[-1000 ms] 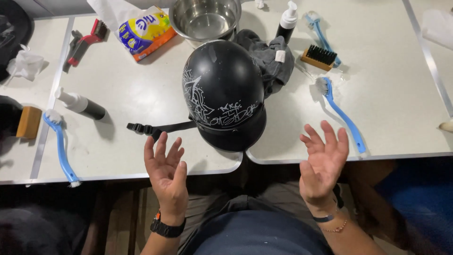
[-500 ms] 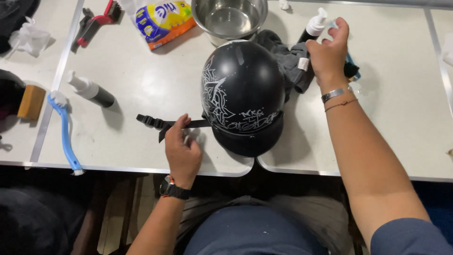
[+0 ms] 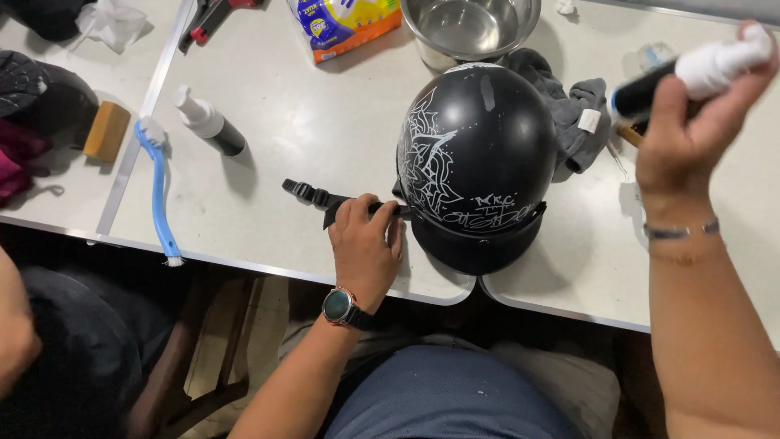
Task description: A person is cleaning a black motorcycle helmet at a workbench using a cloth, cleaning foam, and a small brush.
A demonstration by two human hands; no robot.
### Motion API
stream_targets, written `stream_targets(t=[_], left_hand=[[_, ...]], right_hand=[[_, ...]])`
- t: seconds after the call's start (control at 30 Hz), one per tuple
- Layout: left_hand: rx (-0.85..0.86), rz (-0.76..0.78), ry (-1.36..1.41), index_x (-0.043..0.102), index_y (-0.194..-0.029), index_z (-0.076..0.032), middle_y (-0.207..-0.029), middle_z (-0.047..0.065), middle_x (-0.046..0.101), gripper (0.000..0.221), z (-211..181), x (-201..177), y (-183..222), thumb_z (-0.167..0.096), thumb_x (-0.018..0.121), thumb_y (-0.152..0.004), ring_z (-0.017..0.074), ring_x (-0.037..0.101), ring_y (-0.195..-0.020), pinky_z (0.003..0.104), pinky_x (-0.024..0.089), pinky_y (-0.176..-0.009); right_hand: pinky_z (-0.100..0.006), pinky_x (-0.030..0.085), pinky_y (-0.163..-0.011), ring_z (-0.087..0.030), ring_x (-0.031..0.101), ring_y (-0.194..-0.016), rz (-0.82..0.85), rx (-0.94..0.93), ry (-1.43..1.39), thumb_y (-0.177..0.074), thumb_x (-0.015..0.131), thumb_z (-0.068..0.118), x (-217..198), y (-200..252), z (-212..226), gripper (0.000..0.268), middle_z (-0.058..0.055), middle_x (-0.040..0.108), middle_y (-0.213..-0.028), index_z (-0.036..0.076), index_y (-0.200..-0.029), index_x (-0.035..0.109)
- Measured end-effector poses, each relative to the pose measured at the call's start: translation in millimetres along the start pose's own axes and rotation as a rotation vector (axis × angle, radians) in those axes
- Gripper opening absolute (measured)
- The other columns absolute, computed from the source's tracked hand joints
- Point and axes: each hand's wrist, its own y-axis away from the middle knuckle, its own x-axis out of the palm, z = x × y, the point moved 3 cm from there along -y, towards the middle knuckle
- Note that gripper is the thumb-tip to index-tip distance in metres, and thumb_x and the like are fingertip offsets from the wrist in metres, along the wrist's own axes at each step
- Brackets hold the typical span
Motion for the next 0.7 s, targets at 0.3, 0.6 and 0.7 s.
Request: stream_targets(t=[0.3, 0.6, 0.7], left_hand=[[0.23, -0.143, -0.051, 0.072, -0.083, -0.016, -0.078, -0.002, 0.07, 0.005, -12, -4, 12, -0.017, 0.075, -0.087, 0.0227, 0.061, -0.072, 0.037, 0.041, -0.055], [-0.566, 0.428, 0.885, 0.035, -0.151, -0.002, -0.12, 0.029, 0.07, 0.073, -52, -27, 19, 0.004, 0.055, -0.081, 0.0414, 0.069, -0.117, 0.047, 0.057, -0.095], [-0.765, 0.467, 1.262, 0.022, -0.158, -0.003, -0.132, 0.033, 0.062, 0.085, -46, -17, 27, 0.01, 0.05, -0.078, 0.0406, 0.063, -0.124, 0.05, 0.052, -0.101]], right_hand=[[-0.04, 0.054, -0.066, -0.03, 0.059, -0.073, -0.106, 0.794, -0.692, -0.1, 0.049, 0.021, 0, 140, 78, 0.066, -0.02, 0.055, -0.097, 0.021, -0.163, 0.029], [-0.037, 0.063, -0.052, -0.028, 0.071, -0.064, -0.08, 0.886, -0.849, -0.086, 0.06, 0.004, 30, 186, 57, 0.075, -0.019, 0.063, -0.093, 0.012, -0.157, 0.037], [-0.036, 0.064, -0.053, -0.026, 0.071, -0.064, -0.12, 0.921, -0.731, -0.081, 0.063, -0.006, 39, 187, 63, 0.081, -0.016, 0.065, -0.098, 0.013, -0.155, 0.039]])
